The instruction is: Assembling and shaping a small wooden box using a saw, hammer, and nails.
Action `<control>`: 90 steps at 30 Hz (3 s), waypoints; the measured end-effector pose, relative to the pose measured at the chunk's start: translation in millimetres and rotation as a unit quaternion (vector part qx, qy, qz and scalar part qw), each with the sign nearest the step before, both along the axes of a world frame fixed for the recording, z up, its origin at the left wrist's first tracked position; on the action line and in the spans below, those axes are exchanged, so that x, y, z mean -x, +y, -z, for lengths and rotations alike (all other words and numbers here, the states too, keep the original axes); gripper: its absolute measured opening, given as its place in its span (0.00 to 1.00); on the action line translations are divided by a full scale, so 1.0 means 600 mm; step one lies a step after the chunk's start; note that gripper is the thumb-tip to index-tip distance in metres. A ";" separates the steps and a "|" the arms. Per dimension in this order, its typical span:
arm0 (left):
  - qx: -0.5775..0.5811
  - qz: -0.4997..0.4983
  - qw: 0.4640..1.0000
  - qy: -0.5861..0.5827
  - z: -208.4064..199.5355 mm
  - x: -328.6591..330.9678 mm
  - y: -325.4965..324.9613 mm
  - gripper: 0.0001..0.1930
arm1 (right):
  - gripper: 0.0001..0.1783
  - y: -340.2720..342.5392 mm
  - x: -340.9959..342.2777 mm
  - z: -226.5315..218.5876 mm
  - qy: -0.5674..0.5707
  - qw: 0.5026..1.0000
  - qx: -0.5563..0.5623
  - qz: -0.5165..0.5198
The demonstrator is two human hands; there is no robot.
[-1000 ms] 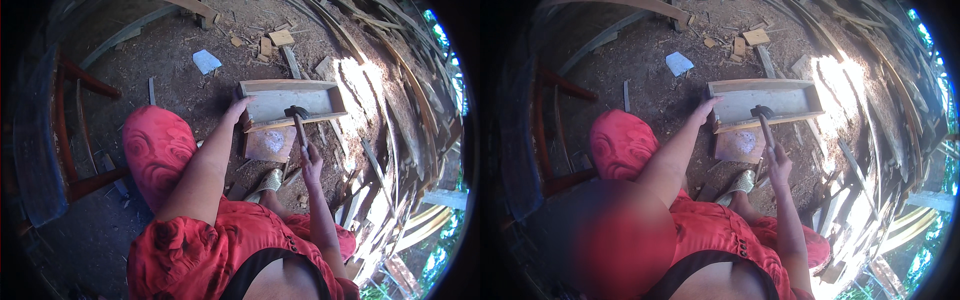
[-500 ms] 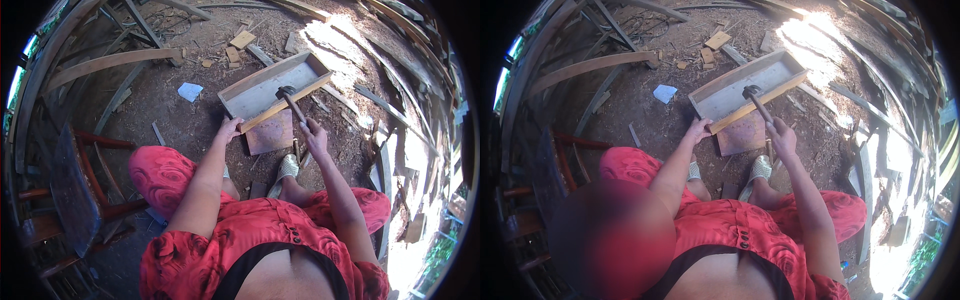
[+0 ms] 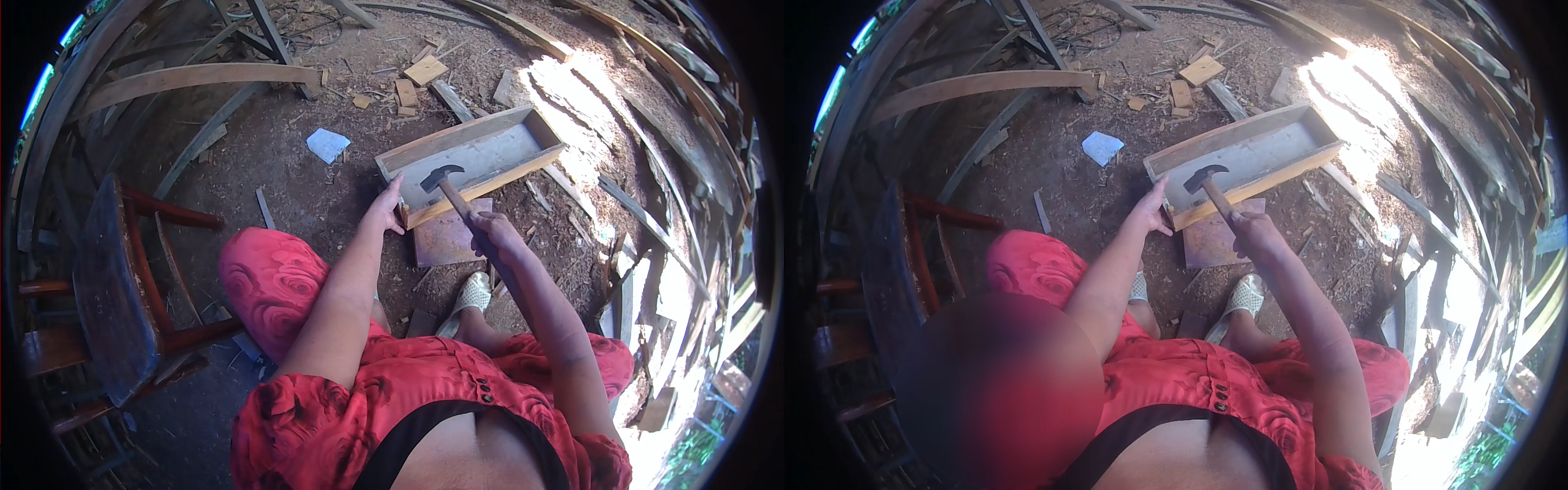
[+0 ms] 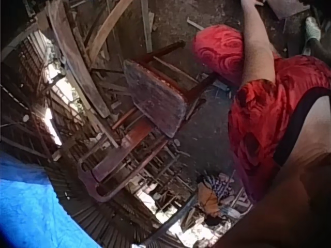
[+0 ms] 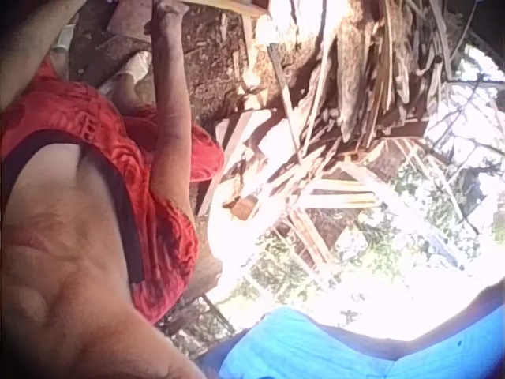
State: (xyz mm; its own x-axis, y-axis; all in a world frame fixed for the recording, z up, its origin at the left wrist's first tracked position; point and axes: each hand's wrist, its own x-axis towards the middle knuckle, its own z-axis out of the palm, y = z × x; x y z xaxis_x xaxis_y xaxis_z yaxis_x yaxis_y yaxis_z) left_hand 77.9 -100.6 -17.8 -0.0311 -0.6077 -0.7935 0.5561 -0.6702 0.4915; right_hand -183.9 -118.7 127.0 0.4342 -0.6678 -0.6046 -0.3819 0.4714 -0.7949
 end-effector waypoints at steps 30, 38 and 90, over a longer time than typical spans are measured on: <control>0.054 -0.002 0.998 -0.019 -0.002 0.018 0.010 0.57 | 0.24 0.036 -0.005 0.004 0.072 0.972 0.217 -0.052; 0.040 -0.114 0.993 -0.003 0.036 0.010 0.011 0.59 | 0.22 0.069 -0.010 0.020 0.137 0.887 0.425 -0.119; 0.203 -0.159 0.960 -0.114 0.028 0.031 0.018 0.48 | 0.20 0.085 0.018 0.042 0.137 0.858 0.485 -0.099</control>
